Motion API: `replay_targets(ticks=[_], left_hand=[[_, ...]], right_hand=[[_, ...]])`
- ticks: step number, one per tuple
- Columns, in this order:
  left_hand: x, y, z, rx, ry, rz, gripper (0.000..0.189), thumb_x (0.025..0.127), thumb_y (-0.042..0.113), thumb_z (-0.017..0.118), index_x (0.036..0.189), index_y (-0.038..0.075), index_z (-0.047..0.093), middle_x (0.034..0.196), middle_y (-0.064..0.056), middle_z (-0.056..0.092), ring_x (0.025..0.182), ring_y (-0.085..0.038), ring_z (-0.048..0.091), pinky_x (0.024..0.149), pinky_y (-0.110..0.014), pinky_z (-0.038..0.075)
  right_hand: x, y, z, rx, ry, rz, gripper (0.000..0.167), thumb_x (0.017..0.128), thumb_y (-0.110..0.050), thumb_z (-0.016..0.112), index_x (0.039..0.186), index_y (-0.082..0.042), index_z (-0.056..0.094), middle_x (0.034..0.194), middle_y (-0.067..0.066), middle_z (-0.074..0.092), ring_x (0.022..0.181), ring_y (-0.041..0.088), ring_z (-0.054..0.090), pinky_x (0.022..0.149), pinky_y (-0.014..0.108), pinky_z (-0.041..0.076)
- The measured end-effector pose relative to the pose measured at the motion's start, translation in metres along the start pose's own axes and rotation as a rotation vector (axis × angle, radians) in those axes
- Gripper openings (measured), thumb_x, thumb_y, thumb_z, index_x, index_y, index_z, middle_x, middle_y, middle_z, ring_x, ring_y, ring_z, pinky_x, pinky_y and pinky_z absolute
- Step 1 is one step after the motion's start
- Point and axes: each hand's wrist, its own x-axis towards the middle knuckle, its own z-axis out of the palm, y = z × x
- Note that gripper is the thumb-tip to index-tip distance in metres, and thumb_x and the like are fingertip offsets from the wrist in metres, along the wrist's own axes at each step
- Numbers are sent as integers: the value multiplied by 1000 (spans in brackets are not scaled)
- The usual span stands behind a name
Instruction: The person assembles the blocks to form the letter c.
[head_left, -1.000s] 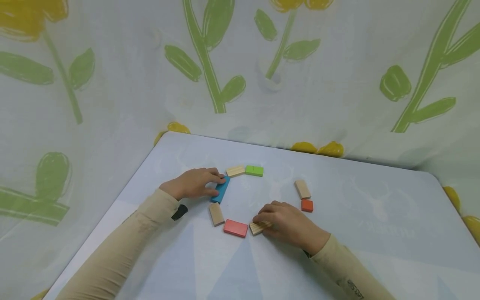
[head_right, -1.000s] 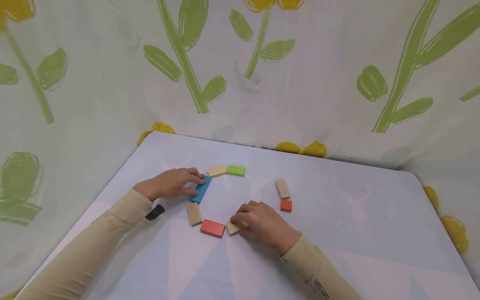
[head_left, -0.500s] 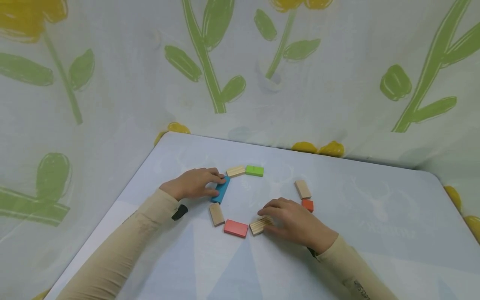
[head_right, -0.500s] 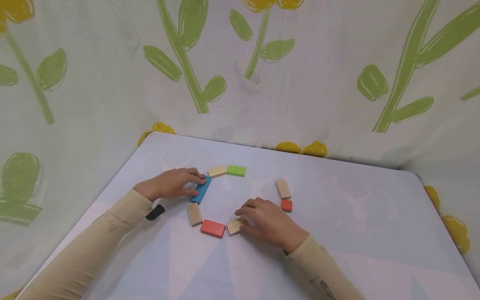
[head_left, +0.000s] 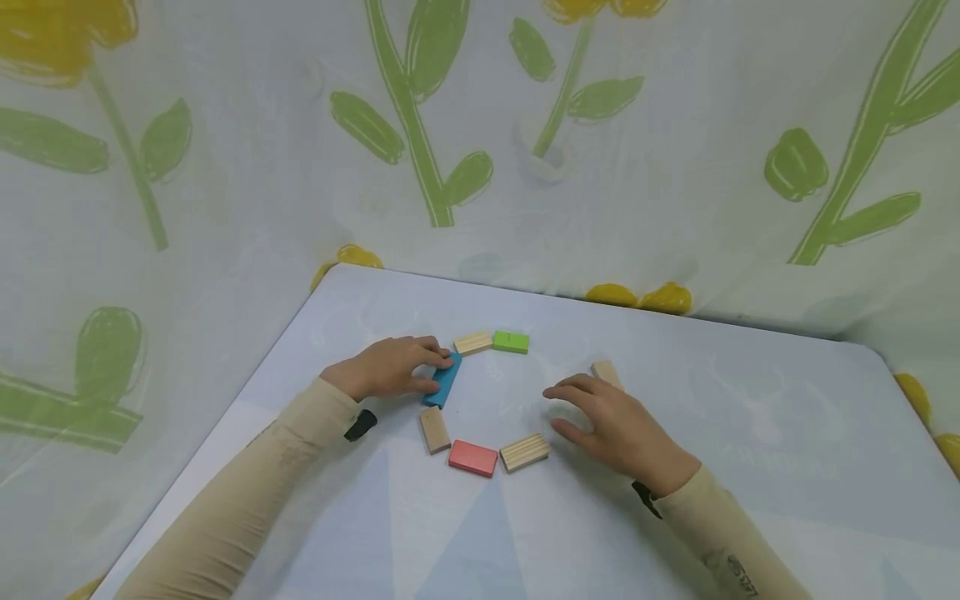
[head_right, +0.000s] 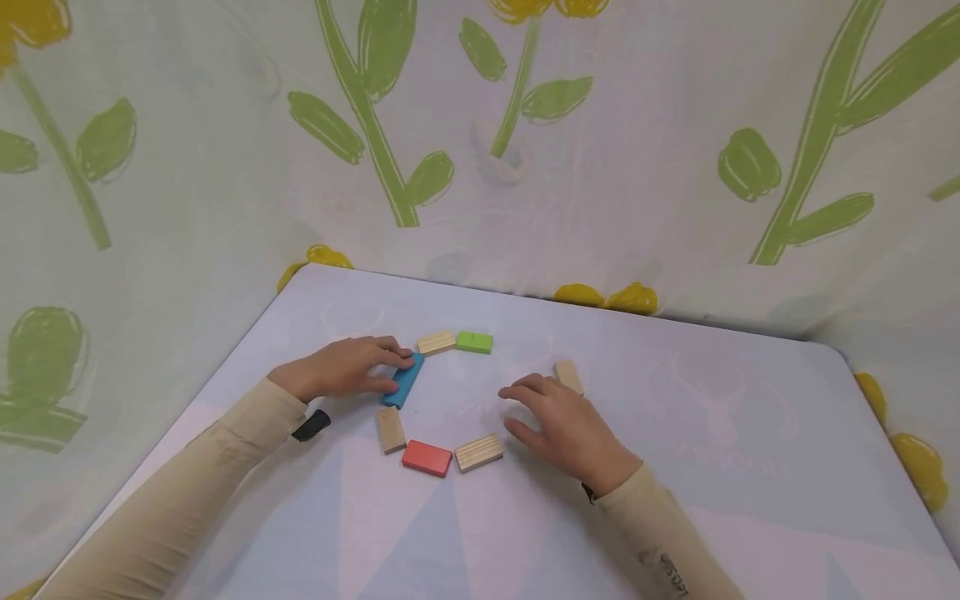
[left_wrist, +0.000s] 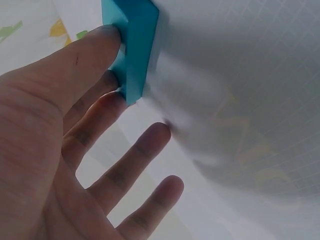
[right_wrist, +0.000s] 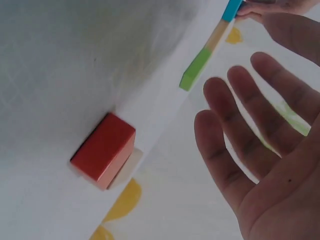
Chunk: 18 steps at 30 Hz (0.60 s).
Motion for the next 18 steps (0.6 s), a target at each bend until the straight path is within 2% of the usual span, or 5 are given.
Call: replay_targets(ticks=[3,6,10,13,18], left_hand=[[0,0,0,8,-1,0,49,95,30,74,139,10,64,142,-6,58,129,-27,56,104,-45,49],[0,0,-1,11,-4,-1,50,95,30,73,140,10,63,142,-6,58,129,-27,56,103,-45,49],[-1,1,-2,13,-6,-2,50,96,30,73,140,10,63,142,-6,58,129,-27,56,103,-46,49],[-1,1,-2,10,-6,-1,49,96,30,73,139,10,63,143,-6,58,130,-27,55,104,-46,49],[-1,2,-1,7,-11,-6,49,95,30,73,139,10,64,143,-6,58,130,-28,55,104,-47,49]], right_hand=[[0,6,-4,-20,39,45,41,87,-22,82,125,-12,70,121,4,66,108,21,65,83,38,58],[0,13,-10,-34,85,85,43,86,-19,83,126,-11,69,120,5,66,93,20,67,74,36,58],[1,22,-17,-41,108,135,46,87,-17,81,129,-9,66,121,10,64,85,23,67,67,38,57],[3,27,-21,-28,100,204,48,89,-18,80,133,-8,64,127,14,61,95,30,68,72,46,58],[5,33,-24,-2,58,330,49,94,-22,74,139,-8,60,134,18,55,102,36,66,79,55,57]])
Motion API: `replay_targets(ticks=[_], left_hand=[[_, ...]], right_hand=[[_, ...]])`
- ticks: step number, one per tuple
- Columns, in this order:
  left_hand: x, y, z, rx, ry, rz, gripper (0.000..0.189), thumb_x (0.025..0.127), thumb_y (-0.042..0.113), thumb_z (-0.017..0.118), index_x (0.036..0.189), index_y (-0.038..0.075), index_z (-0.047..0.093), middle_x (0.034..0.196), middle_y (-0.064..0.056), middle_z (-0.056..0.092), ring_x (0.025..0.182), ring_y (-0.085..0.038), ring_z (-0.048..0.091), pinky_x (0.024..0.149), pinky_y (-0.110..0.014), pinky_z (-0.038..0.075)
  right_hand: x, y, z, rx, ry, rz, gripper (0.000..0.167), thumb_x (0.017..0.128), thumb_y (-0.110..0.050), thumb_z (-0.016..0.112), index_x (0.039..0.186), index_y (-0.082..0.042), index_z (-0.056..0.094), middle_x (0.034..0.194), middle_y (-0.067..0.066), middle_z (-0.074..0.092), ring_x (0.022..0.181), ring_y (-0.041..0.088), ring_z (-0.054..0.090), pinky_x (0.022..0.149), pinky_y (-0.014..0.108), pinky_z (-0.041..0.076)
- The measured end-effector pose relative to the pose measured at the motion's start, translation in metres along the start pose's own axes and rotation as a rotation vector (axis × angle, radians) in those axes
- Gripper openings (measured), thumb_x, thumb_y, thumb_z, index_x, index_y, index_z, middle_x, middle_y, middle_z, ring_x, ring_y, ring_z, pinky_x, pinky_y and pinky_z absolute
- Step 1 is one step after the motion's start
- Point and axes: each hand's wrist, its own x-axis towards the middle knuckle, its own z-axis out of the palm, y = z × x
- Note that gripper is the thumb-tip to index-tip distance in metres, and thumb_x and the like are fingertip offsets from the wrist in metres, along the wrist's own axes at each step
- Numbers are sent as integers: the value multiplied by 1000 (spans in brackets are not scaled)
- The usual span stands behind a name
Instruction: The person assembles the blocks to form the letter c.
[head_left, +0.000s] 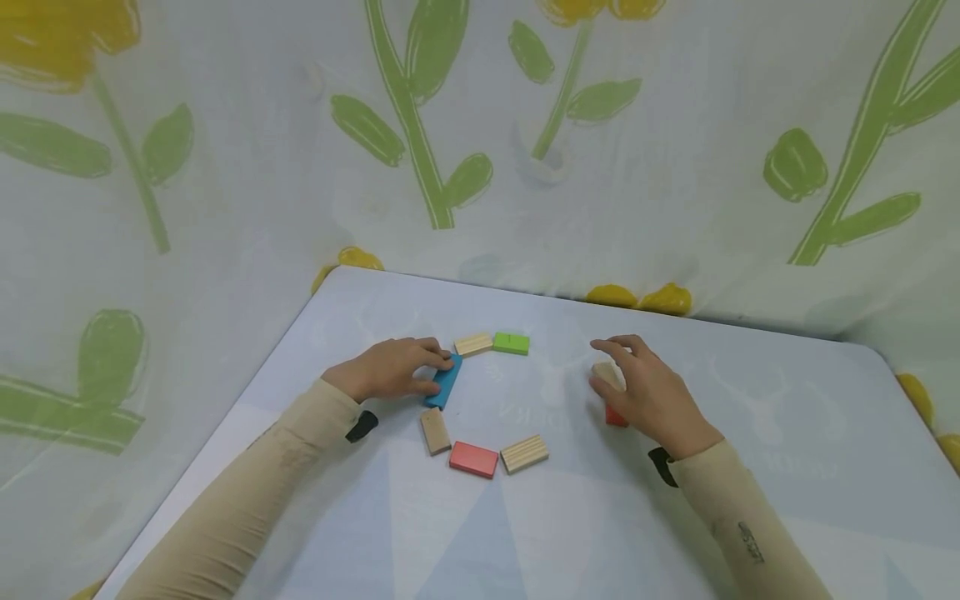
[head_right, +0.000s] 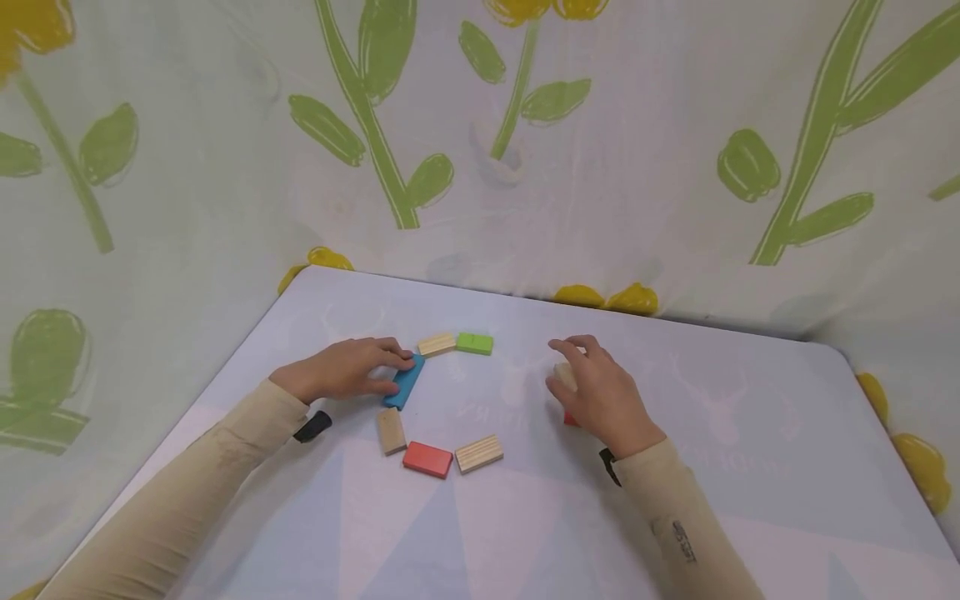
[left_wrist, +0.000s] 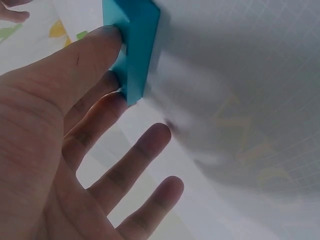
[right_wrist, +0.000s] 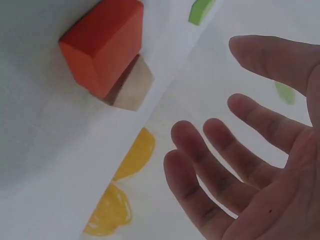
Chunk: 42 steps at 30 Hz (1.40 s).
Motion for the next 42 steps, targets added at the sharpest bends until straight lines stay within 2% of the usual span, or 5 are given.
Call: replay_targets(ticks=[12,20,27,35,42], left_hand=[[-1,3,1,4,1,13,49,95,30,73,139,9,64,141,-6,58,129,-27,56,101,-46,50],[0,4,0,1,6,15,49,95,29,74,139,9,64,141,-6,59,129,-27,56,102,-45,50],[-1,4,-1,0,4,14,49,95,29,73,139,9,64,141,-6,58,129,-28,55,101,-46,50],[-1,0,0,4,22,38,47,96,29,73,138,8,64,142,-7,58,130,-29,55,102,-47,49],[-3,-1,0,3,21,25,48,96,30,72,138,8,64,143,-7,58,131,-30,54,103,-48,49]], right_hand=[[4,6,5,-19,-114,179,51,98,-24,68,142,-3,56,134,29,52,109,42,61,89,62,51],[8,17,16,-11,-182,245,47,95,-19,69,137,1,60,128,29,54,104,40,61,91,59,52],[9,21,19,3,-171,226,45,93,-17,70,133,4,63,120,29,60,95,34,61,87,54,54],[10,20,20,-13,-170,256,44,95,-21,69,134,-1,64,121,27,62,96,35,62,87,57,53],[12,18,22,-32,-158,253,44,94,-20,70,133,-1,64,121,25,63,92,32,63,83,55,55]])
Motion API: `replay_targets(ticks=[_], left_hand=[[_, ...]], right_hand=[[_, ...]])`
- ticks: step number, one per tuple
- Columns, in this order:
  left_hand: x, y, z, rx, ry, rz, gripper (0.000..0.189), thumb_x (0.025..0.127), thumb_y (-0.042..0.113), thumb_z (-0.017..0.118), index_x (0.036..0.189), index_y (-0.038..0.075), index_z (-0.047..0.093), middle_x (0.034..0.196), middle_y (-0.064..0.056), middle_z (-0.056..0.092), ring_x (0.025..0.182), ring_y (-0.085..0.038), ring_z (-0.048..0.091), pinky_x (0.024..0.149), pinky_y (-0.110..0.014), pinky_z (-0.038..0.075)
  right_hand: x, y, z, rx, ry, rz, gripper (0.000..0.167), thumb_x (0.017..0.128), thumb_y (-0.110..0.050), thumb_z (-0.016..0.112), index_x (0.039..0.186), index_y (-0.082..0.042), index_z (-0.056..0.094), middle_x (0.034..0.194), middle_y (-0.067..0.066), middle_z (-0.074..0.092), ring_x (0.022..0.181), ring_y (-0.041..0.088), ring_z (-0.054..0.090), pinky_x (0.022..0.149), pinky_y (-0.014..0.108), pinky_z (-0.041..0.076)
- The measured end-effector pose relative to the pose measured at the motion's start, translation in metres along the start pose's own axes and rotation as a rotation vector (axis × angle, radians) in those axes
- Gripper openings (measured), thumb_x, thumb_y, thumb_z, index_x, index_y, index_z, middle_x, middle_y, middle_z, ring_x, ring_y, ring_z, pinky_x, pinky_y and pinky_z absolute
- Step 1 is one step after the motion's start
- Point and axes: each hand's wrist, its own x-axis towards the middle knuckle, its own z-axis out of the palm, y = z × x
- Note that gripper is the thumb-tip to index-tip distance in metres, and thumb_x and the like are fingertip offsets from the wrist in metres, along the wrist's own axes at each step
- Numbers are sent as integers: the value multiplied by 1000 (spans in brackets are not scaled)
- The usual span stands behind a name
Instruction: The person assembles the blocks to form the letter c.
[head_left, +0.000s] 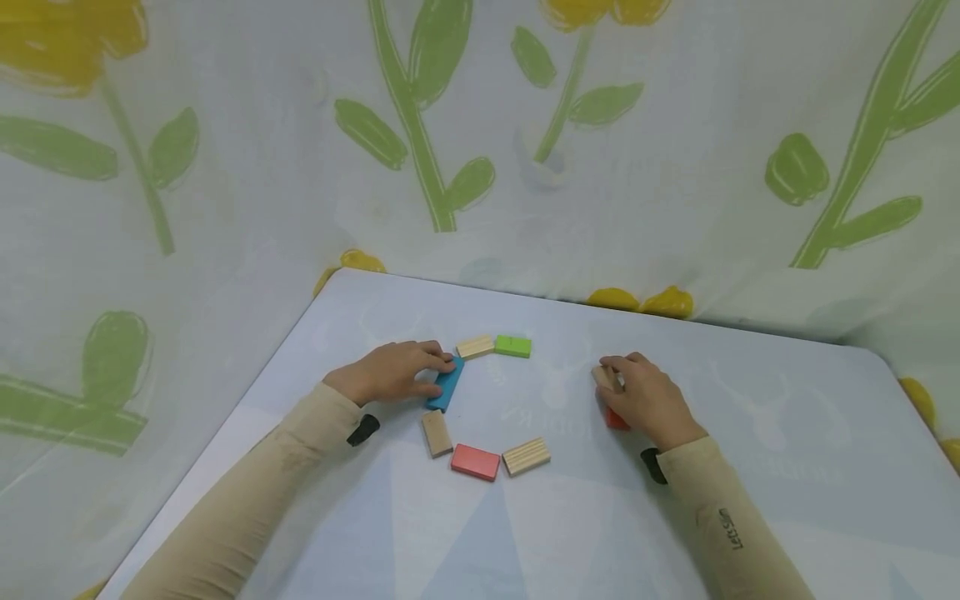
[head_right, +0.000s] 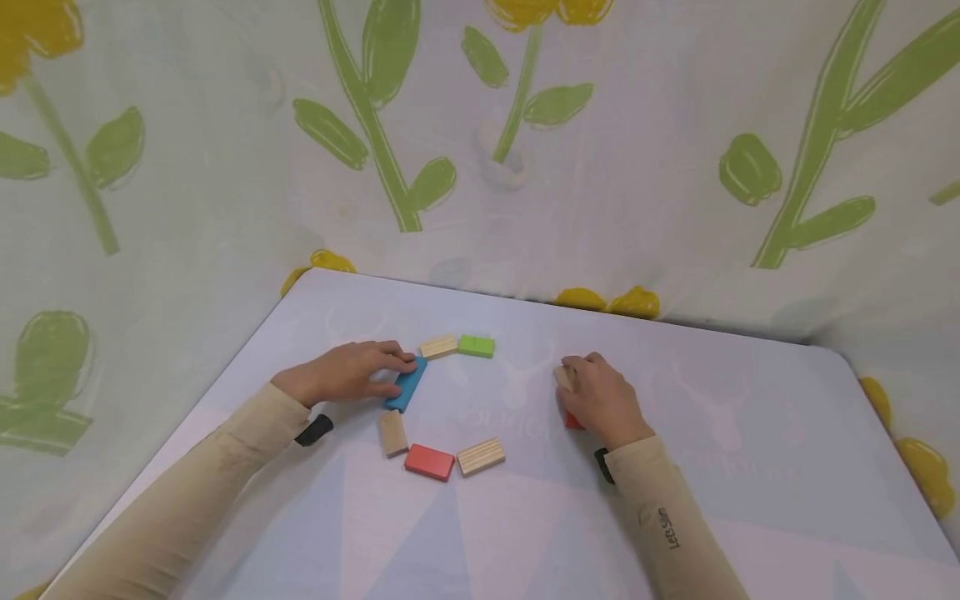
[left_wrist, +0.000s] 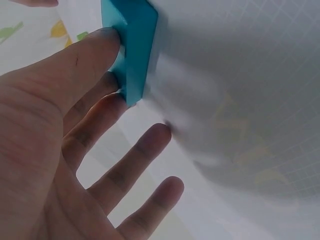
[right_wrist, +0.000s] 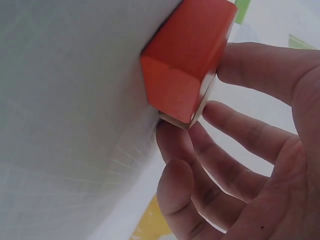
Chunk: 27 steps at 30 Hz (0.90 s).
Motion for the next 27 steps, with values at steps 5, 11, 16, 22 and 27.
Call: replay_targets(ticks=[5,11,16,22,27], left_hand=[[-1,0,0,2,1,5,47,96,30,72,138,8,64,142,-7,58,131,-29,55,103,-47,49],[1,-1,-1,1,2,14,48,96,29,72,138,8,64,142,-8,58,131,-29,55,104,-47,48],[1,-1,-1,5,-6,0,48,96,30,72,138,9,64,143,-7,58,129,-30,56,103,-47,49],[0,2,-2,7,-5,-3,47,96,30,72,138,9,64,144,-7,58,126,-32,56,102,-47,49],[1,3,-2,18,-9,-12,48,96,30,72,138,9,64,144,-7,58,126,-31,57,102,-47,49]], right_hand=[[0,-2,-1,4,7,-2,44,94,-21,70,133,-3,64,118,21,65,90,29,62,81,53,56],[-2,-4,-4,17,75,-21,43,95,-27,69,134,-7,65,118,17,65,90,29,63,78,53,56],[-3,-7,-8,33,116,-65,46,93,-23,72,135,-8,63,121,18,65,92,29,63,73,50,56],[-1,-11,-9,47,144,-106,45,93,-21,72,135,-8,63,121,18,65,90,28,64,69,45,56],[1,-17,-9,50,181,-141,42,93,-20,72,133,-8,65,120,16,66,89,27,65,67,43,55]])
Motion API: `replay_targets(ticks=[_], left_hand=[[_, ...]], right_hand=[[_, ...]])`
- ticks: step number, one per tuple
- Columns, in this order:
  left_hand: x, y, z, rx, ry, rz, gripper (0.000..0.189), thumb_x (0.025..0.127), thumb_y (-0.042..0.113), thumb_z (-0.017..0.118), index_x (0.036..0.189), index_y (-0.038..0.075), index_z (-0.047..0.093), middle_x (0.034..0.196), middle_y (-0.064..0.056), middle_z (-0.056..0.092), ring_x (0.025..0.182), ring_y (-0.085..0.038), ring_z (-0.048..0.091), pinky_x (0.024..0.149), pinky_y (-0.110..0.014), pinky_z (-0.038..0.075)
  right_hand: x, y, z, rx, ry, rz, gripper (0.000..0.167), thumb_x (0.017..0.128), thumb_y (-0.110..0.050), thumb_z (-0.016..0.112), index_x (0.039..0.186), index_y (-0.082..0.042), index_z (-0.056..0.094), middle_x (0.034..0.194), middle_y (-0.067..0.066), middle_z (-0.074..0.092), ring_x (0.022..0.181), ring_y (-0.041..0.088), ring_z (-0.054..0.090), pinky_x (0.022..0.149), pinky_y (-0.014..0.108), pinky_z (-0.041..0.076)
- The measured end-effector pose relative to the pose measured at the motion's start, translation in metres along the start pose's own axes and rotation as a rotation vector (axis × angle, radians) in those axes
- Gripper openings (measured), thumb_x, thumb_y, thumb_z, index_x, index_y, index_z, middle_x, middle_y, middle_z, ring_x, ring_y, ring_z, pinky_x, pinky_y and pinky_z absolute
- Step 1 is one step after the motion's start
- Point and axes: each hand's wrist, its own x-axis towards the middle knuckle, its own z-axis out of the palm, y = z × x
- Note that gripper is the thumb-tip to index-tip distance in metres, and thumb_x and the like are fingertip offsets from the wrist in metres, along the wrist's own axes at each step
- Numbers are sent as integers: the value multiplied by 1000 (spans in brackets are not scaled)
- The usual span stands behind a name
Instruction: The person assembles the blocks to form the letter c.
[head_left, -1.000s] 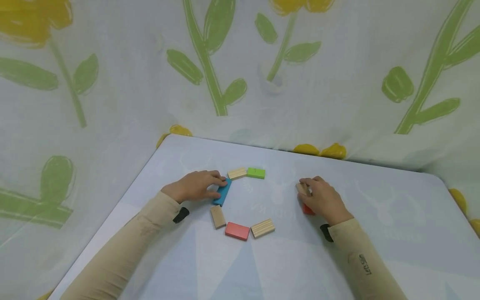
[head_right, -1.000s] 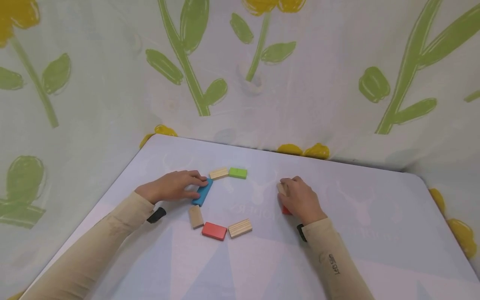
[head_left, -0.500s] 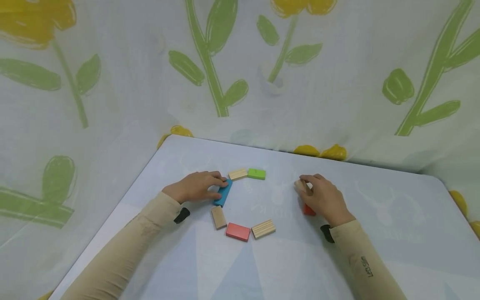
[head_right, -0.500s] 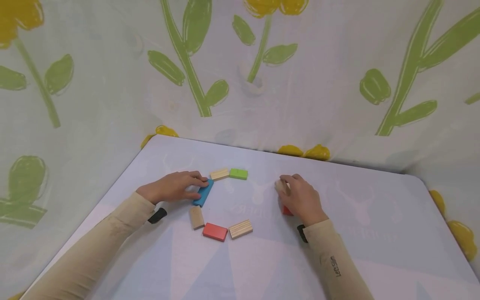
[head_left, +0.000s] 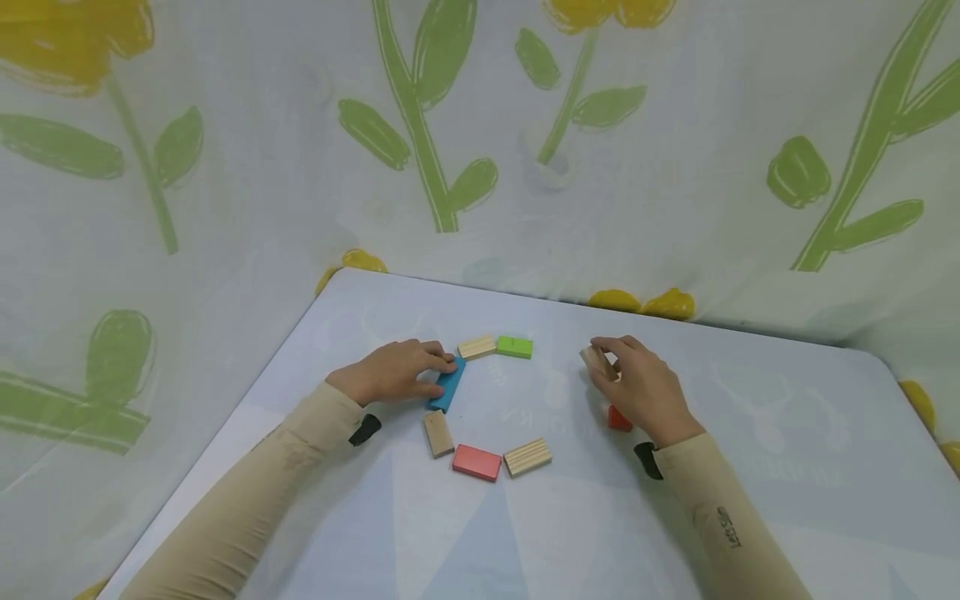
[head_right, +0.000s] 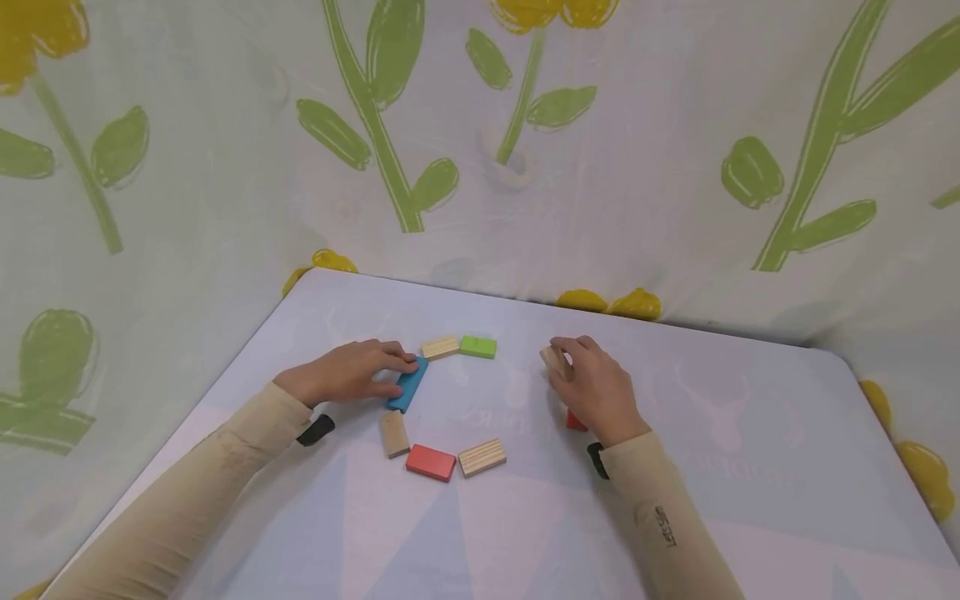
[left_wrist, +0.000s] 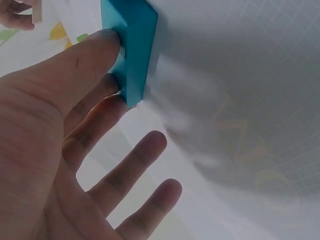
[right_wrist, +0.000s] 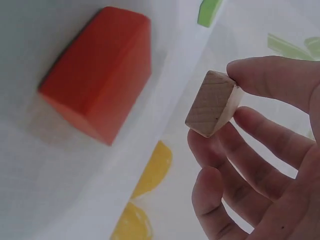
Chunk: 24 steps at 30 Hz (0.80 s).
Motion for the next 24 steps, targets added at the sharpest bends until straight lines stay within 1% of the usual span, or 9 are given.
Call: replay_targets(ticks=[9,14,20,24], left_hand=[[0,1,1,7,-10,-18,48,96,30,72,139,10,64,144,-7,58,126,-31,57,102,-46,49],[0,1,1,9,-16,-29,48,96,31,72,139,10,64,145,-6,57,126,-30,56,103,-46,49],[2,-1,4,15,-22,-36,49,97,32,71,140,12,63,146,-6,56,127,-30,56,103,-47,49],[2,-2,4,20,-14,-25,48,96,32,72,139,11,63,145,-6,57,126,-30,56,102,-47,49]], right_hand=[[7,-11,0,-6,34,-30,41,93,-20,72,132,-12,66,121,11,66,87,24,63,68,43,55],[13,-16,2,-5,54,-71,41,92,-18,74,132,-12,66,120,11,66,85,24,62,69,43,55],[21,-21,6,-6,37,-103,43,92,-18,75,133,-11,66,122,13,66,86,24,63,69,42,56],[26,-26,9,-19,12,-112,42,93,-19,75,133,-12,66,121,13,66,87,24,65,68,43,57]])
